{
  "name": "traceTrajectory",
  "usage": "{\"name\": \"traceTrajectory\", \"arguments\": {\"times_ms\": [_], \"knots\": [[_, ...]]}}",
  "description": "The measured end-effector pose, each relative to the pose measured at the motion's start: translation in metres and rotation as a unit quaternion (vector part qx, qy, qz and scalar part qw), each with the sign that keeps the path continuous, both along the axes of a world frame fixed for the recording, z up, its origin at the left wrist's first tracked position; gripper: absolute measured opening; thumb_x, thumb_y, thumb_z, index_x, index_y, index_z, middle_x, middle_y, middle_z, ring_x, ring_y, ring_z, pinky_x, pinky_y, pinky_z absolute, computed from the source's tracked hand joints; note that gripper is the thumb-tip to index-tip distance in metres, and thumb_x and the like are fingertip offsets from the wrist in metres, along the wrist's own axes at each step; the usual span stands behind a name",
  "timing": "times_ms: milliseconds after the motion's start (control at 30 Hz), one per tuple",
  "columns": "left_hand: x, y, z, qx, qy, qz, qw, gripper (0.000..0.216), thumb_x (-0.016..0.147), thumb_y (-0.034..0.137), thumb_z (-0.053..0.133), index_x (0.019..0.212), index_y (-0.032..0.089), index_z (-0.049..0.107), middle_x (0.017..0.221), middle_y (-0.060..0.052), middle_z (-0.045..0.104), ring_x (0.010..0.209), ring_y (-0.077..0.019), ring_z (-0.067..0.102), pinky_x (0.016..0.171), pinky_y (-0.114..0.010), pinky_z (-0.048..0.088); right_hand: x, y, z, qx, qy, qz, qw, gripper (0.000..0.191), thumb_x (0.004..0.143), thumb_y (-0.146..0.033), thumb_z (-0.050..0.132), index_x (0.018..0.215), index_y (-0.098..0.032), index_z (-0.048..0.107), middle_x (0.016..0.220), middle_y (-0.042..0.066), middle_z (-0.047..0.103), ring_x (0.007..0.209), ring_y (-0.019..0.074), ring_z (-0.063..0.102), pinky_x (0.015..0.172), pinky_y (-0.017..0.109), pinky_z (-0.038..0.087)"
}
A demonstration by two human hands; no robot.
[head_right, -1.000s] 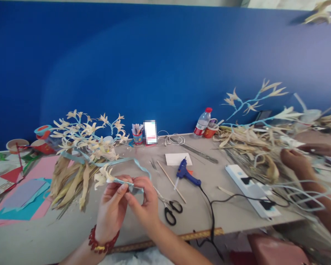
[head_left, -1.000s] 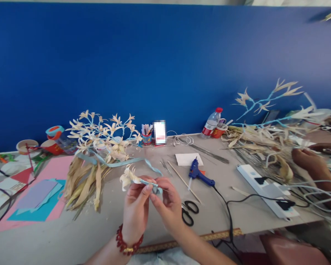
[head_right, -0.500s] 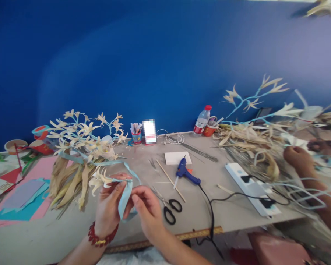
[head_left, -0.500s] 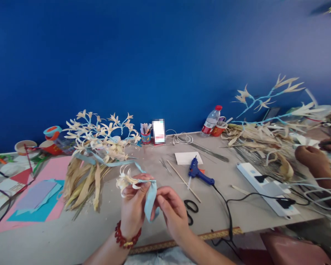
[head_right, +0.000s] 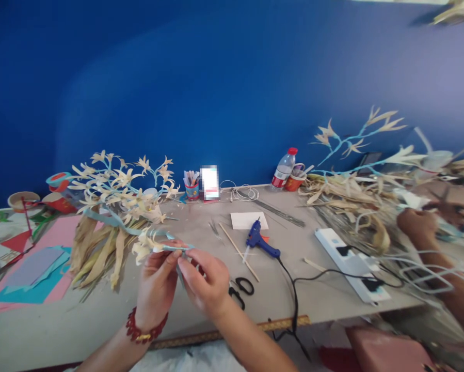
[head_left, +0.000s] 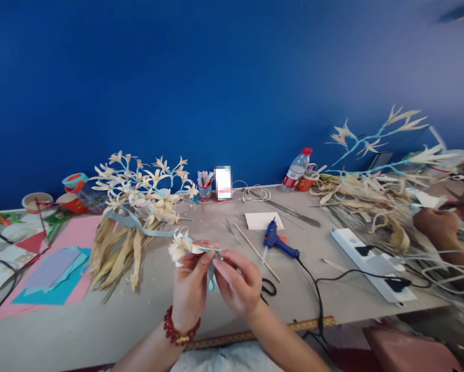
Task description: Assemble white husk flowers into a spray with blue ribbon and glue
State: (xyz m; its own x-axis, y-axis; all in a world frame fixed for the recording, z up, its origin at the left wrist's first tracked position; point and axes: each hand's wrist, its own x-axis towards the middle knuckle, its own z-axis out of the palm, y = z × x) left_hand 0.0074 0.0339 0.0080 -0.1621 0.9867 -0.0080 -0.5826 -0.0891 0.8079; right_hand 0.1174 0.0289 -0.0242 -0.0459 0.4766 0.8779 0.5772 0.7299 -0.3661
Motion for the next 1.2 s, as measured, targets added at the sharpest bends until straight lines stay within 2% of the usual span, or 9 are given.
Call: {"name": "traceTrajectory", "arguments": {"times_ms": [100, 200, 400, 500, 600, 767, 867, 1033, 1200], "knots": [[-0.002, 0.000, 0.003, 0.005, 0.010, 0.006, 1.000, 0.009, 0.067, 0.019, 0.079, 0.076, 0.019, 0.076, 0.082, -0.003, 0.073, 0.079, -0.0155, 0.067, 0.076, -0.025, 0.054, 0.003, -0.003, 0.003, -0.005, -0.011, 0.014, 1.000, 0.039, 0.083, -0.009, 0.061, 0.118, -0.029, 0.063, 0.099, 0.008, 0.070, 0.072, 0.0171, 0.066, 0.063, 0.026, 0.052], [-0.004, -0.001, 0.004, 0.012, 0.031, 0.008, 0.999, 0.009, 0.068, 0.019, 0.078, 0.077, 0.019, 0.076, 0.081, -0.003, 0.073, 0.079, -0.0154, 0.066, 0.077, -0.025, 0.053, 0.006, -0.007, 0.010, -0.005, -0.009, 0.025, 1.000, 0.036, 0.085, -0.012, 0.059, 0.117, -0.027, 0.062, 0.095, 0.008, 0.069, 0.078, 0.0195, 0.067, 0.065, 0.028, 0.053], [-0.008, 0.000, -0.005, 0.041, 0.115, 0.020, 0.992, 0.009, 0.071, 0.022, 0.076, 0.080, 0.018, 0.075, 0.086, -0.005, 0.073, 0.084, -0.0192, 0.066, 0.078, -0.028, 0.052, 0.009, -0.008, 0.028, -0.015, -0.018, 0.062, 0.998, 0.037, 0.088, -0.011, 0.052, 0.122, -0.023, 0.057, 0.097, 0.010, 0.069, 0.085, 0.0206, 0.067, 0.069, 0.029, 0.054], [-0.011, 0.000, -0.007, 0.058, 0.147, 0.040, 0.987, 0.008, 0.073, 0.022, 0.075, 0.079, 0.017, 0.075, 0.087, -0.006, 0.072, 0.086, -0.0202, 0.065, 0.080, -0.029, 0.052, 0.013, -0.009, 0.034, -0.030, -0.040, 0.050, 0.998, 0.033, 0.088, -0.011, 0.050, 0.117, -0.023, 0.060, 0.093, 0.009, 0.070, 0.080, 0.0198, 0.066, 0.066, 0.030, 0.053], [-0.015, -0.001, -0.003, 0.076, 0.179, 0.050, 0.980, 0.007, 0.074, 0.022, 0.074, 0.077, 0.017, 0.075, 0.085, -0.007, 0.071, 0.086, -0.0216, 0.064, 0.080, -0.031, 0.051, 0.019, -0.010, 0.040, -0.009, -0.046, 0.039, 0.998, 0.027, 0.086, -0.011, 0.054, 0.108, -0.024, 0.063, 0.091, 0.009, 0.071, 0.078, 0.0206, 0.063, 0.067, 0.034, 0.052], [-0.017, -0.005, 0.008, 0.115, 0.209, 0.044, 0.970, 0.002, 0.073, 0.019, 0.073, 0.075, 0.019, 0.075, 0.082, -0.006, 0.070, 0.086, -0.0226, 0.063, 0.079, -0.031, 0.052, 0.029, -0.008, 0.053, 0.026, -0.079, 0.067, 0.994, 0.022, 0.083, -0.007, 0.059, 0.097, -0.023, 0.064, 0.089, 0.006, 0.074, 0.079, 0.0210, 0.061, 0.069, 0.037, 0.052], [-0.018, -0.006, 0.009, 0.119, 0.235, 0.052, 0.963, 0.001, 0.072, 0.020, 0.074, 0.072, 0.019, 0.074, 0.080, -0.007, 0.069, 0.085, -0.0242, 0.063, 0.078, -0.032, 0.052, 0.033, -0.005, 0.053, 0.028, -0.091, 0.094, 0.991, 0.020, 0.084, -0.008, 0.058, 0.097, -0.023, 0.063, 0.089, 0.006, 0.073, 0.078, 0.0206, 0.061, 0.068, 0.037, 0.052], [-0.021, -0.006, 0.008, 0.127, 0.268, 0.038, 0.954, 0.003, 0.074, 0.019, 0.073, 0.076, 0.019, 0.074, 0.082, -0.007, 0.070, 0.083, -0.0236, 0.065, 0.077, -0.032, 0.053, 0.033, -0.004, 0.041, -0.032, -0.035, 0.155, 0.987, 0.024, 0.088, -0.011, 0.046, 0.106, -0.021, 0.058, 0.093, 0.010, 0.069, 0.082, 0.0210, 0.063, 0.073, 0.040, 0.052], [-0.020, -0.005, 0.005, 0.104, 0.245, 0.029, 0.964, 0.004, 0.072, 0.020, 0.074, 0.076, 0.018, 0.075, 0.082, -0.007, 0.071, 0.084, -0.0233, 0.065, 0.077, -0.031, 0.052, 0.031, -0.003, 0.042, -0.027, -0.068, 0.140, 0.987, 0.028, 0.089, -0.013, 0.048, 0.113, -0.018, 0.060, 0.087, 0.010, 0.067, 0.082, 0.0220, 0.062, 0.074, 0.040, 0.051]]}}
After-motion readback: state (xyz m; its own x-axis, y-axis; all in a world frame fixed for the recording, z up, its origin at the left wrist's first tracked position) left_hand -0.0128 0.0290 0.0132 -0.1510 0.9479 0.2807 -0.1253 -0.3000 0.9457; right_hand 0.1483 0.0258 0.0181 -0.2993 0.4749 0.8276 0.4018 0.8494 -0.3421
